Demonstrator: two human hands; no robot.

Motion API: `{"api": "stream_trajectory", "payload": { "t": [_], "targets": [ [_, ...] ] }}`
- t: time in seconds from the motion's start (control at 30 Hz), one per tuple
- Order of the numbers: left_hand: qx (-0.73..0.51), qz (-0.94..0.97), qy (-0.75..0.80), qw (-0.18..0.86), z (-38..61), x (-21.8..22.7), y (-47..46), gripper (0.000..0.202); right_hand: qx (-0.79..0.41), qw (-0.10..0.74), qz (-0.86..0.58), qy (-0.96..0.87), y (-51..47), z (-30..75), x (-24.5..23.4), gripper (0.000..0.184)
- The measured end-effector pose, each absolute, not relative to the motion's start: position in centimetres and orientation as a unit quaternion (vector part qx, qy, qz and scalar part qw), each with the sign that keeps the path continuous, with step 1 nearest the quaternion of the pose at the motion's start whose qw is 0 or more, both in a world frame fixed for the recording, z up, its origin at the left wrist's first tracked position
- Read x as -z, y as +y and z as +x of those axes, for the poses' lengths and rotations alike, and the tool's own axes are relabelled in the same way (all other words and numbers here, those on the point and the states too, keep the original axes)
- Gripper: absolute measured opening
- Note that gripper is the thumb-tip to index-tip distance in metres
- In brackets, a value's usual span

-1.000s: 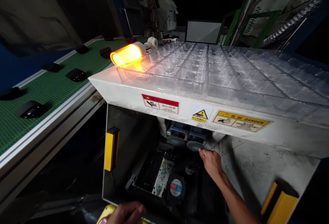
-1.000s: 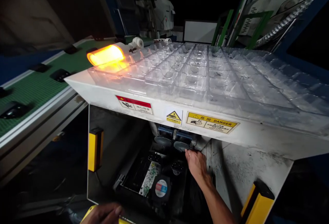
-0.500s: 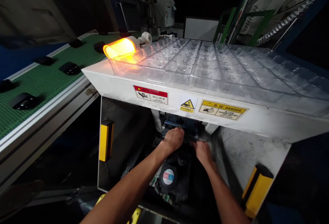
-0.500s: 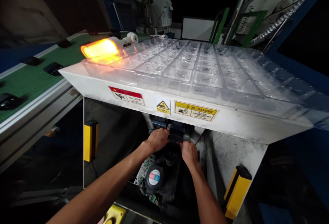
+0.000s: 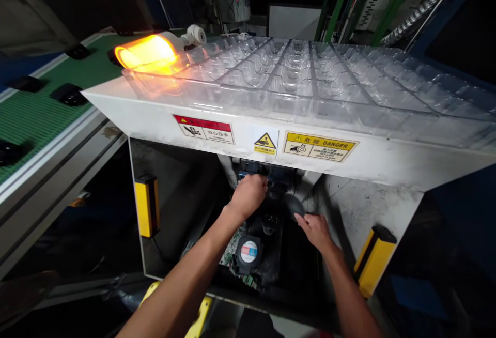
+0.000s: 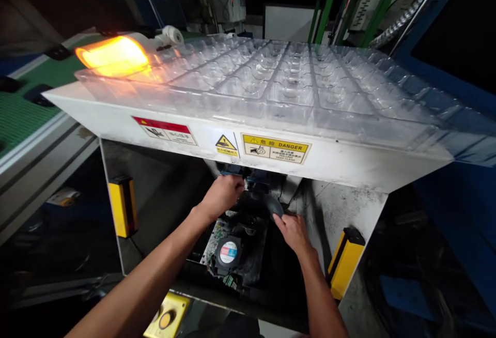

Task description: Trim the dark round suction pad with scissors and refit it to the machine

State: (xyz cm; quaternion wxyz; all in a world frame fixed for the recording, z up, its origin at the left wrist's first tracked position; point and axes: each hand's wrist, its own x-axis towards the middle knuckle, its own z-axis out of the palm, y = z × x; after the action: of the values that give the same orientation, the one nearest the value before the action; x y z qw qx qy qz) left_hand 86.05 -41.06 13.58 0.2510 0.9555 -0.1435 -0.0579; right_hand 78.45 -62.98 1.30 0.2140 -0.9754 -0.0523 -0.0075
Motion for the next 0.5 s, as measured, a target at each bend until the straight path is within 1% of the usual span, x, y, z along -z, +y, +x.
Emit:
{"api": "stream_trajectory", "payload": {
  "t": [0.07,0.1,0.17,0.2,0.23,0.27,0.3,0.33,0.4,0.47,0.5],
  "targets": [
    [0.056,0.947,-0.135,0.287,83.5,-14.8,-40.5,0.025,0.025,0.217,-0.975,-0.023,-63.9,76.3,-2.4,0.06],
    [0.074,0.933,-0.13,0.326,81.9,-15.2,-40.3,0.028,0.038,0.221,-0.975,-0.007,-63.9,75.1,-3.2,0.061],
    [0.143,0.874,-0.119,0.449,78.5,-15.0,-40.1,0.029,0.058,0.252,-0.966,-0.002,-63.1,72.8,-4.9,0.061],
    [0.183,0.827,-0.114,0.519,76.8,-14.5,-39.9,0.034,0.055,0.285,-0.957,-0.025,-62.4,71.8,-5.9,0.059],
    [0.213,0.78,-0.104,0.579,75.4,-13.9,-39.7,0.044,0.035,0.32,-0.945,-0.066,-61.6,70.9,-6.8,0.056],
    [0.228,0.743,-0.089,0.623,74.2,-13.2,-39.4,0.051,0.007,0.349,-0.931,-0.11,-60.7,70.3,-7.7,0.054],
    [0.234,0.716,-0.067,0.654,73.2,-12.5,-39.0,0.052,-0.024,0.365,-0.919,-0.149,-60.0,70.0,-8.5,0.053],
    [0.234,0.696,-0.041,0.678,72.5,-11.8,-38.5,0.049,-0.052,0.366,-0.912,-0.176,-59.3,69.9,-9.2,0.054],
    [0.227,0.665,0.014,0.712,71.6,-11.0,-37.4,0.048,-0.085,0.352,-0.91,-0.2,-58.2,70.3,-10.3,0.053],
    [0.233,0.638,0.04,0.733,71.1,-10.9,-36.4,0.051,-0.125,0.358,-0.895,-0.234,-57.6,71.2,-10.6,0.048],
    [0.235,0.627,0.045,0.741,70.9,-11.1,-35.9,0.049,-0.158,0.385,-0.875,-0.247,-57.5,71.9,-10.5,0.043]
  ]
}}
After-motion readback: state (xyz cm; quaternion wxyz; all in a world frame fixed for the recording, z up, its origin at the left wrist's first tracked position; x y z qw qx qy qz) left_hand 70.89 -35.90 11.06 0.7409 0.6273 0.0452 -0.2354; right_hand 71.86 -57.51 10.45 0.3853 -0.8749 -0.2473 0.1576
